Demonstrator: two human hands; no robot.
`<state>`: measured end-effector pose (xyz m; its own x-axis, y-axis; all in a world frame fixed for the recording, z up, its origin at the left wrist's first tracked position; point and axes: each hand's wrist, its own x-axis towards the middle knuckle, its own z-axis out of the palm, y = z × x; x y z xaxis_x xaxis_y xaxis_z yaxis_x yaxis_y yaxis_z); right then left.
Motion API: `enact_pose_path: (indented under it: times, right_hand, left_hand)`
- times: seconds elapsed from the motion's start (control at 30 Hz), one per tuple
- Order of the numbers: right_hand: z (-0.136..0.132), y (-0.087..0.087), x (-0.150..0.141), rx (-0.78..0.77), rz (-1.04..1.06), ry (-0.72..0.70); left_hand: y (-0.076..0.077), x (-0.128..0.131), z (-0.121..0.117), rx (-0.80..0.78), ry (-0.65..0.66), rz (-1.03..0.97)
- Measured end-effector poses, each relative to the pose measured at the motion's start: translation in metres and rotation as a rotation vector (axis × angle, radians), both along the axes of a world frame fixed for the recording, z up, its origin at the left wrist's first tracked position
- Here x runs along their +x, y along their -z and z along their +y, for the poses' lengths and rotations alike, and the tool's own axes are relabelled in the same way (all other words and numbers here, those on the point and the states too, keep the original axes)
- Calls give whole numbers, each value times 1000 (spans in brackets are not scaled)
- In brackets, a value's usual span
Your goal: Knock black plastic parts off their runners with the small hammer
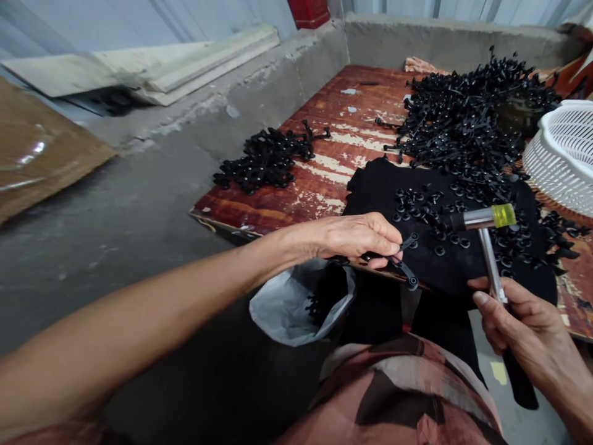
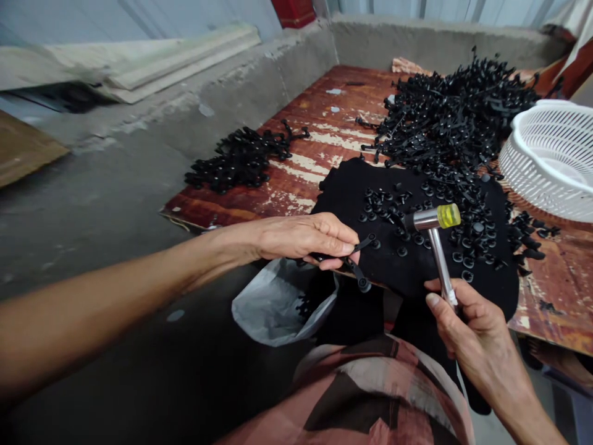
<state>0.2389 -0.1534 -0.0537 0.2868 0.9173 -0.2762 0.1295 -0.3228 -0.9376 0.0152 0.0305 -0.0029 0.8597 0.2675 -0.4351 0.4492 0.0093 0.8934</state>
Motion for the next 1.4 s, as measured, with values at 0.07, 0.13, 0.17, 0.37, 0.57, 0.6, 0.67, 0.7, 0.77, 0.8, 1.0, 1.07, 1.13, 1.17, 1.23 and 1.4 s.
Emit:
enact_pose_path:
  times: [0.07, 0.13, 0.17, 0.37, 0.57, 0.6, 0.67, 0.7, 0.77, 0.8, 1.0, 1.07, 1.13, 1.17, 1.23, 1.4]
  right_hand:
    - [0, 1, 1, -3, 6, -4]
    - [0, 2, 1, -4, 6, -7]
    - [0, 3, 2, -4, 5, -7]
    - [2, 3, 1, -8, -6, -10]
    - [2, 3, 2, -5, -11, -24]
    - [2, 4, 2, -3, -12, -25]
    - [2, 4, 2, -2, -14, -27]
    - [1, 4, 2, -3, -14, -27]
    - [1, 4, 2, -2, -16, -25]
    - [1, 4, 2, -1, -19, -24]
    - [1, 2, 1, 5, -34, -27]
    - [1, 2, 1, 6, -37, -26]
    - [1, 2, 1, 7, -39, -27]
    - [1, 2, 1, 6, -39, -28]
    - [1, 1, 1, 4, -42, -28]
    - [2, 0, 1, -4, -43, -24]
  left_hand:
    - [1, 0, 2, 13, 14, -4]
    - [2, -1, 5, 44, 46, -21]
    - [2, -2, 7, 63, 64, -32]
    - [-3, -1, 23, 109, 181, -21]
    - [-10, 8, 30, 57, 203, 61]
    - [-10, 10, 31, 52, 191, 60]
    - [-12, 12, 33, 44, 181, 63]
    - [-13, 13, 34, 41, 189, 66]
    - [-15, 15, 36, 39, 229, 72]
    - [-15, 15, 37, 37, 253, 73]
    - [-15, 16, 40, -13, 203, 103]
    - [-15, 17, 41, -31, 114, 111]
    - [-15, 18, 42, -51, 71, 109]
    - [-15, 18, 42, -61, 87, 109]
    - [-15, 19, 43, -73, 143, 116]
    - [-14, 19, 43, -78, 26, 103]
